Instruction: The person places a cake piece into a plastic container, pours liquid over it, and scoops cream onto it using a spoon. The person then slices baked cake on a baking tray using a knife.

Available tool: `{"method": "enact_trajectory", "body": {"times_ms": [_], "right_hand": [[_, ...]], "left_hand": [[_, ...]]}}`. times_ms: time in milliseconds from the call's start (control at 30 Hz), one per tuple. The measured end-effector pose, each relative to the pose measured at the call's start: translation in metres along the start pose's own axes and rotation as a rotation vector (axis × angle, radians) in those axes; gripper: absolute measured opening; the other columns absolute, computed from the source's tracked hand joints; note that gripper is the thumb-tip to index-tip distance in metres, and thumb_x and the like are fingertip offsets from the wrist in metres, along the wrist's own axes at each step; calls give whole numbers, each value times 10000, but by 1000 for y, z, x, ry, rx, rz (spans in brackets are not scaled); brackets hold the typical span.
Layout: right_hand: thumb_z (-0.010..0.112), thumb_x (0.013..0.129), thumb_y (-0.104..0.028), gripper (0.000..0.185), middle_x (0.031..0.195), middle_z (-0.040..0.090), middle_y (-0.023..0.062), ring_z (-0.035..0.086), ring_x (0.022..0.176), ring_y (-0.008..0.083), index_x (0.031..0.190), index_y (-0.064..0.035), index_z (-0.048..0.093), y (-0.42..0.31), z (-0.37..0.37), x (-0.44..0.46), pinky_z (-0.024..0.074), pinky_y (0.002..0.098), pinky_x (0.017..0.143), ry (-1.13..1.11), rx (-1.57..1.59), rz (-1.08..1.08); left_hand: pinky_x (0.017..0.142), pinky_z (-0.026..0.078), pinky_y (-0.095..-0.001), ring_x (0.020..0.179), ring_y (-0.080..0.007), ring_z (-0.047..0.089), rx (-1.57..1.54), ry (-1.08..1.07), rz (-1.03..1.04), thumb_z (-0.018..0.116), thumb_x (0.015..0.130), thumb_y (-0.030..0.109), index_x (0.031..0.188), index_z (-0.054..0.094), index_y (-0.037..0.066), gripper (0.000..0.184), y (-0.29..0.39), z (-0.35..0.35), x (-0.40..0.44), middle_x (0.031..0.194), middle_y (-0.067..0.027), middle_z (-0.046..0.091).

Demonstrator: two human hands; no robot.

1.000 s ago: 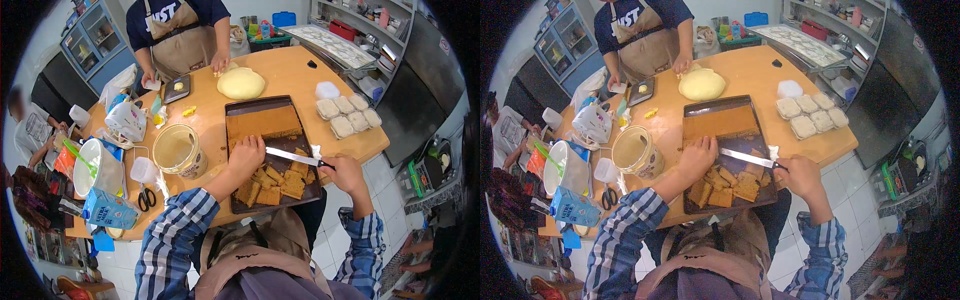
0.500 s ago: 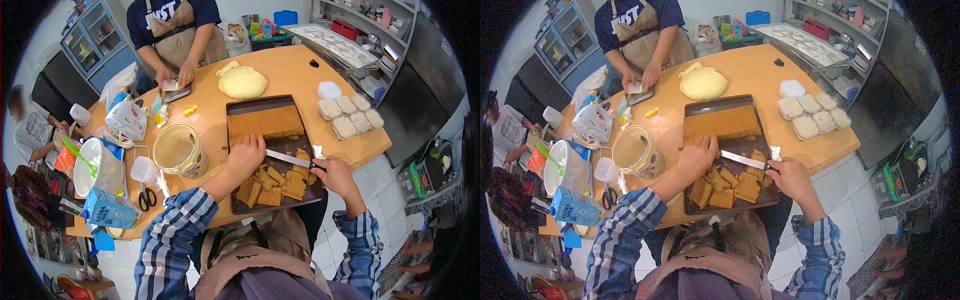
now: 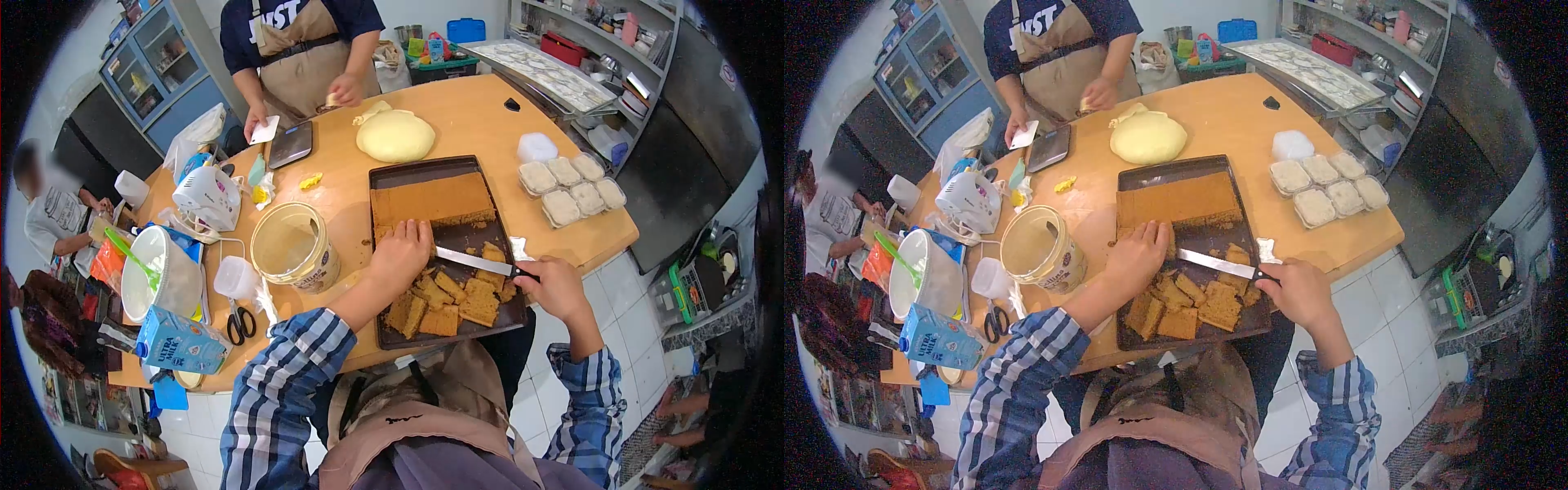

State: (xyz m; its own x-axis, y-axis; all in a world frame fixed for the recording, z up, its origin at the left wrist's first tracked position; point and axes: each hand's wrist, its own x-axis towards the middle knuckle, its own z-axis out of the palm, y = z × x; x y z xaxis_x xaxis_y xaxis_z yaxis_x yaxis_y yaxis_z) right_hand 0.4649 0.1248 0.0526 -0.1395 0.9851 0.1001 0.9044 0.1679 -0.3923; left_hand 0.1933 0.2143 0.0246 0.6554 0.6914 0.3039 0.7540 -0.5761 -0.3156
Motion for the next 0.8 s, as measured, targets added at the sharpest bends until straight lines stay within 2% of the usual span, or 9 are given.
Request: {"method": "enact_trajectory", "body": {"times_ms": [100,233,300,400,500,600,700,767,800], "right_hand": [[638,767,-321,266,747,595,145,594,751,328,948,-131,681,-5,-18,-10,456,422,640,-17,-60,56],[661,748,-288,259,701,583,141,584,702,325,945,-121,680,-5,-46,-36,442,419,609,26,-66,96],[684,728,-256,268,679,578,137,577,670,317,958,-119,680,0,-53,-49,433,404,591,78,46,120],[714,700,-165,293,684,591,134,574,627,264,975,-70,675,-2,-63,-63,421,338,565,118,225,188],[696,715,-125,282,708,611,134,572,629,217,977,-26,667,10,-55,-76,419,306,571,186,383,199],[679,725,-92,272,727,624,128,565,644,174,979,6,659,13,-48,-85,422,286,585,230,474,245],[666,740,-78,278,742,627,87,555,675,144,995,31,646,16,-35,-88,429,264,615,289,547,269],[645,768,-77,277,707,591,39,501,611,88,1019,40,640,23,-23,-90,387,226,540,299,628,278],[634,782,-77,277,689,573,14,473,580,61,1031,45,636,25,-17,-91,367,207,502,299,666,284]], "left_hand": [[754,520,-337,921,-288,601,-75,14,-6,598,698,47,1094,465,-59,431,-3,2,-1,1026,-183,578],[755,511,-359,873,-332,608,-412,-137,-152,645,673,55,1073,487,-70,447,-12,-22,1,984,-215,592],[752,508,-355,861,-352,606,-572,-218,-240,670,669,71,1079,498,-73,467,-18,-36,3,971,-236,599],[708,514,-360,820,-297,633,-765,-157,-310,684,694,95,1043,537,-58,409,-27,-37,2,791,-156,652],[709,515,-347,815,-232,637,-1427,-241,-417,695,727,112,1031,580,-8,347,-39,-5,-4,857,-90,658],[879,475,-398,962,-211,610,-1766,-483,-738,640,803,91,1180,511,25,403,-41,-38,-4,1064,-40,619],[935,442,-430,1029,-209,580,-2085,-438,-812,635,816,113,1212,485,43,429,-40,-53,-9,1155,-57,578],[970,408,-451,1129,-228,514,-2232,-404,-831,623,832,152,1245,453,72,454,-39,-54,-12,1242,-75,518],[945,401,-471,1090,-208,527,-2343,-350,-800,634,829,170,1152,501,78,361,-37,-50,-15,1179,-60,547]]}}
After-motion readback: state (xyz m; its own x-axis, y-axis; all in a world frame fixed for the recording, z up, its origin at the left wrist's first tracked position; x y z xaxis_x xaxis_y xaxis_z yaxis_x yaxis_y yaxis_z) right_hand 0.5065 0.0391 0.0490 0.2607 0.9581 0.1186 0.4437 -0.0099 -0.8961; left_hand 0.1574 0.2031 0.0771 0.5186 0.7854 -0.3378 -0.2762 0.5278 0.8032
